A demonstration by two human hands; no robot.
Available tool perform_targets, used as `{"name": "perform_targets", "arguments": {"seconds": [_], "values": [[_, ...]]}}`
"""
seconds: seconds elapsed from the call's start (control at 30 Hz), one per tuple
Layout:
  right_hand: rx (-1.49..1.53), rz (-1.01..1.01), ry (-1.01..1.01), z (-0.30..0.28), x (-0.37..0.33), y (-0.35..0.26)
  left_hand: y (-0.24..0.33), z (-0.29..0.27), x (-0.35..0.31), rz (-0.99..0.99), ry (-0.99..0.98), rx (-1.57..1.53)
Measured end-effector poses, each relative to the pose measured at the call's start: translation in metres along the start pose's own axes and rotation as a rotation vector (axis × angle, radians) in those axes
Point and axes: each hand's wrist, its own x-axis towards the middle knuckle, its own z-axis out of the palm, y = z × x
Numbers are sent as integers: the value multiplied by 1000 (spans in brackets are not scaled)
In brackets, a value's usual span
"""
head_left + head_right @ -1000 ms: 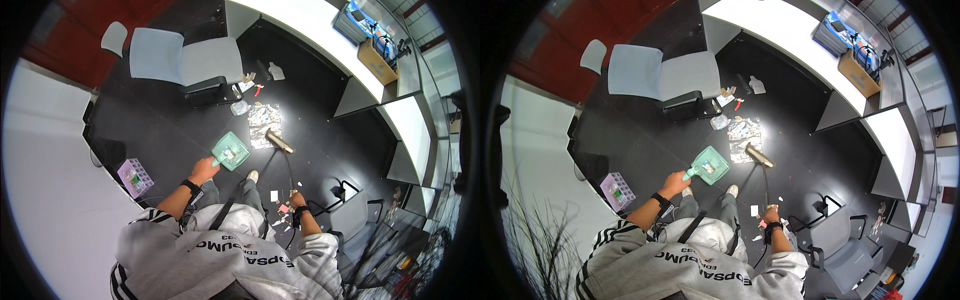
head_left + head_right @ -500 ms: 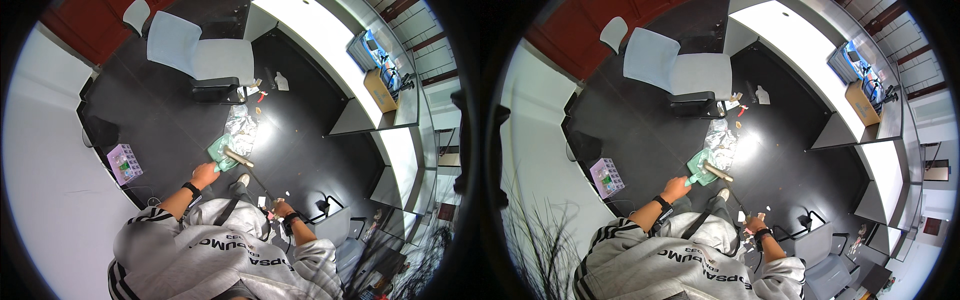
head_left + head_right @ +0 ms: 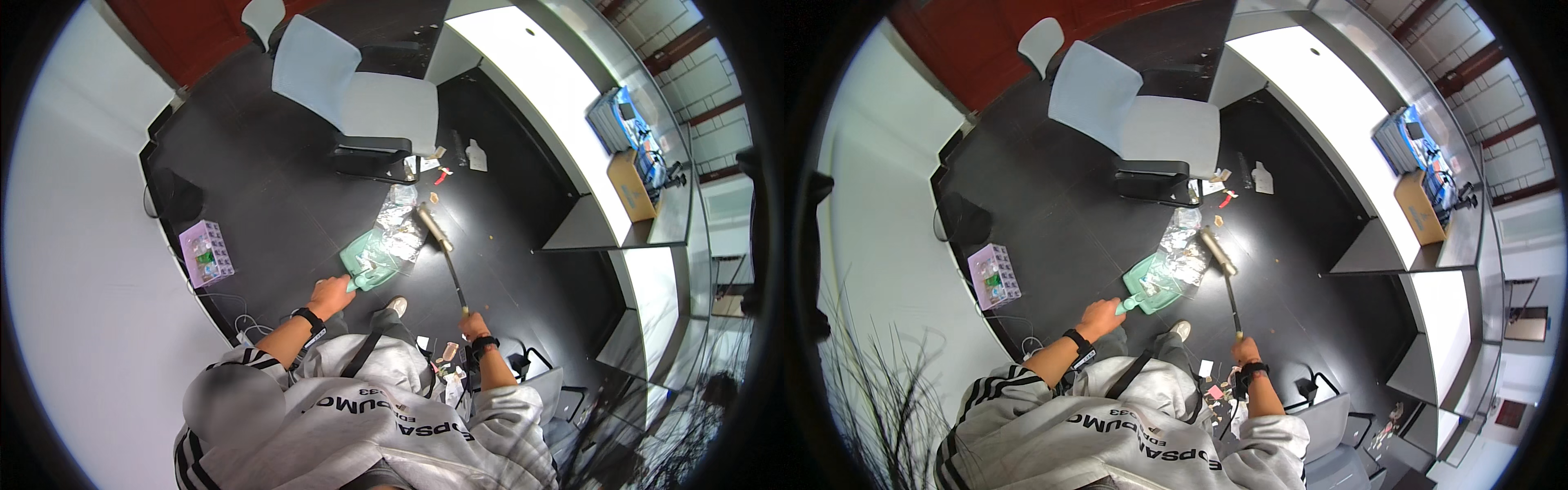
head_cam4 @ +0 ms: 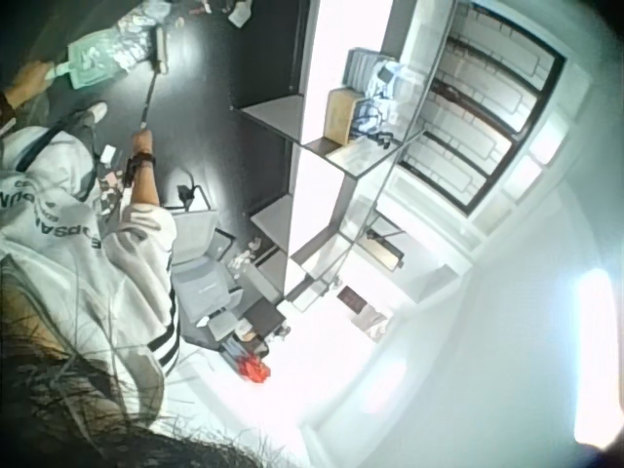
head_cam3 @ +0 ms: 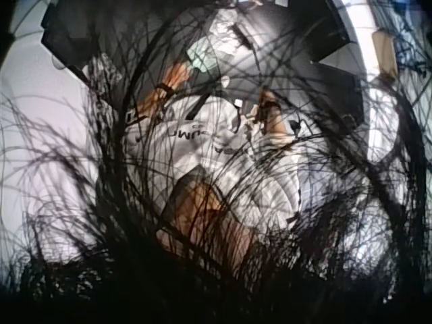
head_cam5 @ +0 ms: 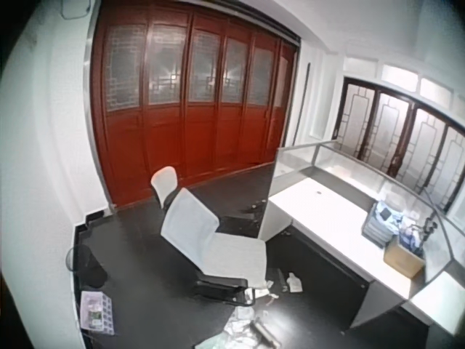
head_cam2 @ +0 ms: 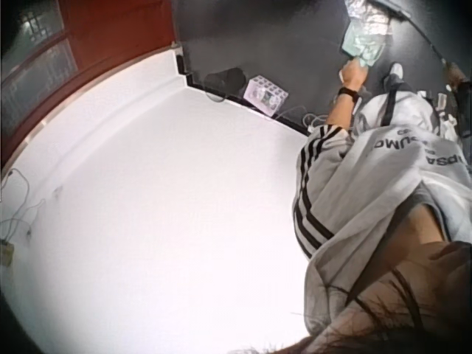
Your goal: The person sweeps scattered debris on a dark tiled office floor using a broom and dustpan, then empties the dustpan into a nearby trash bin. The person repeats this cycle across different areas of the room.
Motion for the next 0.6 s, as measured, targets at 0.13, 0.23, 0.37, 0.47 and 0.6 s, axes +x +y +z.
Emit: {"name": "perform_targets", "arguments": {"seconds": [0.13,0.23,0.37,0.47,0.6], "values": [[-81,46,10,6,63,-20,-1,10,-1,15,101,-2],[-260,113,10,12,84,-28,0,16,0,-49,83,-38],[-488,34,-79,18,82,-23,5,23,3,-95,115,-65],[-606,42,-136,20,66,-12,9,25,4,-137,64,-73],[-913,-56,-288,25,33,6,9,20,6,-111,75,-80]]}}
